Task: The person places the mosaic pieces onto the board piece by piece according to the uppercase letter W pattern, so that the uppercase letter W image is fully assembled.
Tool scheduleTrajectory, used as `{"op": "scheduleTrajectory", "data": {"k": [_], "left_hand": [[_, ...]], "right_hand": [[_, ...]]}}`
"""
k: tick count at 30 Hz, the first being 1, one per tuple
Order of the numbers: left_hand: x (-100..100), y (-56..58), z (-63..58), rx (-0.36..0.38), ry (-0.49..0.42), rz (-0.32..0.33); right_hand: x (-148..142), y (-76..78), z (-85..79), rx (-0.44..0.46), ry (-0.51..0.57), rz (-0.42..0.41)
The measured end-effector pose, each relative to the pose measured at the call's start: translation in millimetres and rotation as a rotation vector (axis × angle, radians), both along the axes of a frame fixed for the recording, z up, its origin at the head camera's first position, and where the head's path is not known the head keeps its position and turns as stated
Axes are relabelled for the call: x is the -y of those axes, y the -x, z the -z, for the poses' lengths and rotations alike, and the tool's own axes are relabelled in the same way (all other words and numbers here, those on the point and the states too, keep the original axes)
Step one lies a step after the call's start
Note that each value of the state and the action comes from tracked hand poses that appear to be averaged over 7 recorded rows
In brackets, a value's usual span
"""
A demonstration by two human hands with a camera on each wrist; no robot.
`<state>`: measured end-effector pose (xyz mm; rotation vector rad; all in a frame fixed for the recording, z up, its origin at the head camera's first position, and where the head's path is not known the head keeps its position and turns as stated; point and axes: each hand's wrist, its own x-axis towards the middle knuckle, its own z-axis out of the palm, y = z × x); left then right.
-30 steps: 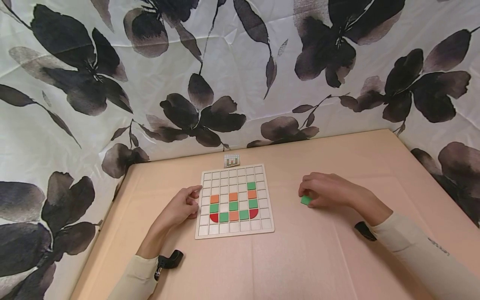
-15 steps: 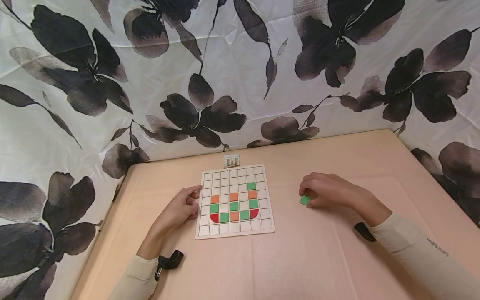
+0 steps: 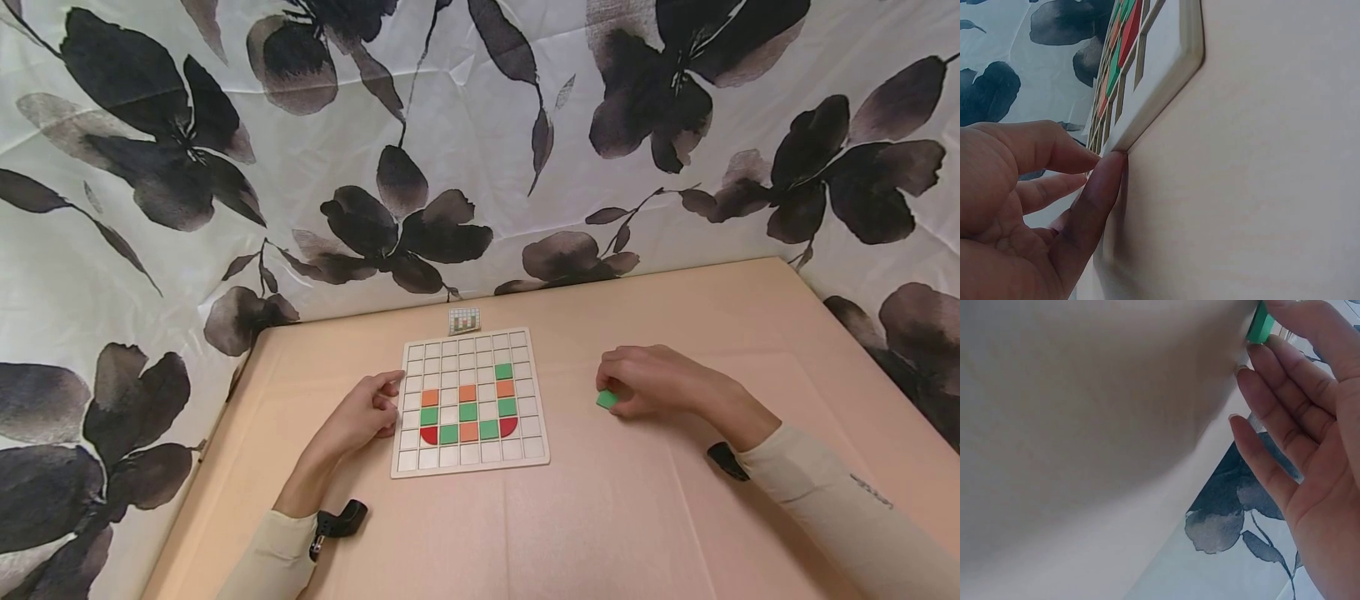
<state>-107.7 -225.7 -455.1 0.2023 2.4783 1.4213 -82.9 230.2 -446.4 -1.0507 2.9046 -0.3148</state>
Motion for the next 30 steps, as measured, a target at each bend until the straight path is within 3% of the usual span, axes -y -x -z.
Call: {"op": "scheduleTrajectory", "data": {"k": [11,30], "left_hand": [[0,0.8,-2.1,0.002,0.006,-0.001],[0,0.3,0.6,-0.002,0.001,-0.006]], "right_hand": [[6,5.3,-2.3,-0.007,0.011,0.010],[33,19.8,-27.4,-0.020,0.031,-0.048]]}}
